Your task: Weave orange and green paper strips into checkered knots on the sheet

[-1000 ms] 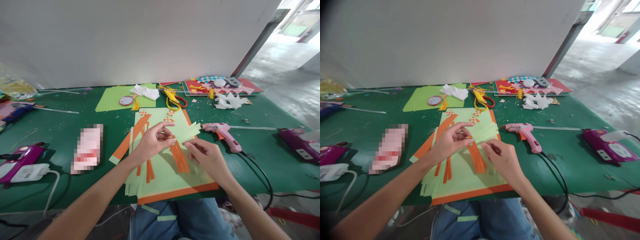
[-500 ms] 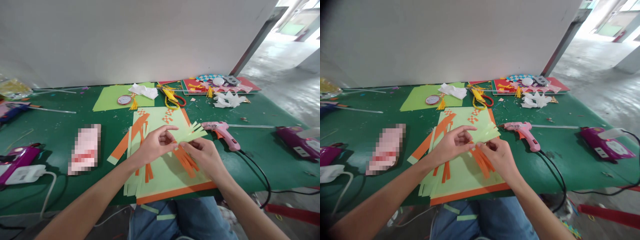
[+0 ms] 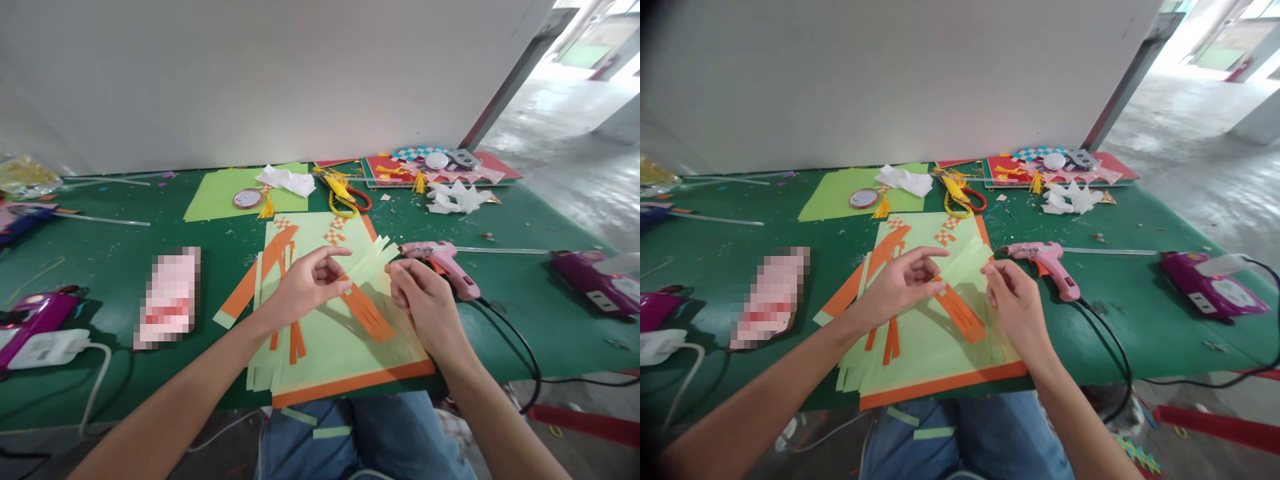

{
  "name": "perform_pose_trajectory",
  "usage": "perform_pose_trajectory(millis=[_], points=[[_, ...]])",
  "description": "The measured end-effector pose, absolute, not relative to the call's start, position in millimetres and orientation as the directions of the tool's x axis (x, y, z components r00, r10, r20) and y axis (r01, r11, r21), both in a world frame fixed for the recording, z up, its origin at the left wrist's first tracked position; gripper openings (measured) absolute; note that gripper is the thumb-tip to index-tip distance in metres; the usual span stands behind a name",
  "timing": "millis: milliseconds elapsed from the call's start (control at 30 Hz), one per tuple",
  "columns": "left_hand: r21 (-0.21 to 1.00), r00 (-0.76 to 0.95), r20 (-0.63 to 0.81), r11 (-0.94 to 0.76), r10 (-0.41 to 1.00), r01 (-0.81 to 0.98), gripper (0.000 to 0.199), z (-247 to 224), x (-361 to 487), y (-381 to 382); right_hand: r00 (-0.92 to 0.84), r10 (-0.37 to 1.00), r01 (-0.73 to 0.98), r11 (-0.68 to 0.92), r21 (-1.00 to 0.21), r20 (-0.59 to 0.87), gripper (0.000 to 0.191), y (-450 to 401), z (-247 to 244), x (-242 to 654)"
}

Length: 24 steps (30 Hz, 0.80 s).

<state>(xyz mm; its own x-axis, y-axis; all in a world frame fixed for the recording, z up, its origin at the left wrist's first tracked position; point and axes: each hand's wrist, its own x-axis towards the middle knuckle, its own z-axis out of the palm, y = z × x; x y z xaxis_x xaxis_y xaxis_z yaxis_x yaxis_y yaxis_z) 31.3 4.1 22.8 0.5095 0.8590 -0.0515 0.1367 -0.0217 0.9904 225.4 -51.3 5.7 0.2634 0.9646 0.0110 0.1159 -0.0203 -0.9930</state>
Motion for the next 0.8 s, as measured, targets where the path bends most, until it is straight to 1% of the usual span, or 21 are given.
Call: perform_pose_trajectory(millis=[67, 133, 200, 300, 367, 433, 533, 633, 700, 800], points=[[0.991, 0.501, -0.043, -0.027, 0.864, 0.132, 0.045, 22.0, 30.8, 4.8, 0.282, 0.959, 0.054, 0.008, -0.999, 0.023, 0.031, -50.0, 5.4, 226.3], [0.991, 0.499, -0.029, -0.04, 0.866, 0.125, 0.046, 21.4, 30.5, 5.4, 0.277, 0.96, 0.062, 0.027, -0.998, 0.043, 0.04, -49.5, 4.8, 226.9], [0.992, 0.5, -0.022, -0.046, 0.866, 0.122, 0.046, 21.3, 30.4, 5.7, 0.253, 0.964, 0.181, 0.038, -0.983, 0.084, 0.042, -49.8, 4.6, 226.7], [0.991, 0.505, -0.022, -0.046, 0.863, 0.122, 0.047, 22.4, 30.4, 5.6, 0.109, 0.98, 0.394, 0.11, -0.912, 0.165, 0.027, -50.9, 6.6, 224.7], [0.991, 0.52, -0.032, -0.04, 0.854, 0.127, 0.047, 23.8, 30.5, 5.1, 0.003, 0.98, 0.454, 0.177, -0.873, 0.201, 0.019, -51.2, 8.5, 222.8], [0.991, 0.546, -0.051, -0.025, 0.836, 0.131, 0.048, 25.3, 30.7, 4.2, -0.011, 0.98, 0.459, 0.181, -0.87, 0.198, 0.019, -51.3, 8.8, 221.6], [0.993, 0.582, -0.077, 0.009, 0.809, 0.12, 0.049, 26.6, 30.9, 3.0, 0.082, 0.988, 0.423, 0.084, -0.902, 0.13, 0.025, -51.4, 4.2, 222.5], [0.994, 0.592, -0.084, 0.028, 0.802, 0.103, 0.049, 26.8, 31.0, 2.2, 0.137, 0.988, 0.379, 0.018, -0.925, 0.075, 0.025, -52.2, -2.5, 226.1], [0.994, 0.591, -0.083, 0.029, 0.803, 0.101, 0.049, 26.8, 30.9, 2.1, 0.145, 0.987, 0.352, 0.012, -0.936, 0.067, 0.025, -53.0, -4.3, 228.4], [0.994, 0.585, -0.085, 0.03, 0.807, 0.103, 0.048, 26.5, 30.5, 2.4, 0.163, 0.982, 0.299, 0.046, -0.953, 0.098, 0.023, -53.9, -1.4, 230.7]])
